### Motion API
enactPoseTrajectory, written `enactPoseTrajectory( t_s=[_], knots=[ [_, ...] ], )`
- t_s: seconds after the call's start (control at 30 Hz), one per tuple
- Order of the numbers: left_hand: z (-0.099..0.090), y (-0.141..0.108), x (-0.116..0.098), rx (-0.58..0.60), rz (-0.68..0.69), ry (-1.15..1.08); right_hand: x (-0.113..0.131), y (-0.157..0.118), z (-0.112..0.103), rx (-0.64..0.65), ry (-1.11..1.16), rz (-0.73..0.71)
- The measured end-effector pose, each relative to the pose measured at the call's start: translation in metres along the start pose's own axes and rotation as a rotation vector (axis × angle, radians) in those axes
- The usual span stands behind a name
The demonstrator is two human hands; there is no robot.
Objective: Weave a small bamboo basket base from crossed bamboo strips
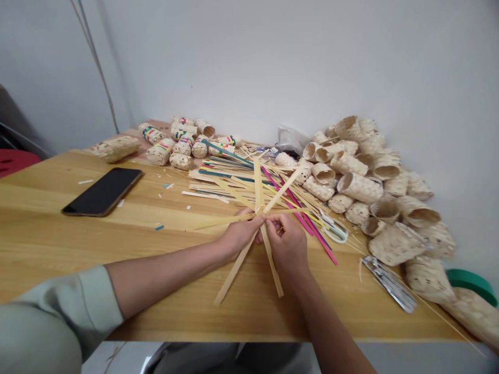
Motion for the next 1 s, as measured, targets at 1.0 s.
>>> enactPoseTrajectory(
  t_s=[1.0],
  knots=[
    [-0.006, 0.0, -0.005, -0.071, -0.178, 0.189, -0.135, 0.017, -0.11, 0.204, -0.803, -0.002]
  ],
)
Point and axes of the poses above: each hand's wrist, its own y-axis towards the middle knuckle, its own z-axis out of the palm, x = y × z, the point moved 1 cm from there along y, towards the middle knuckle, and after that the axes turned 10 degrees about -y, right-handed, at the moved point
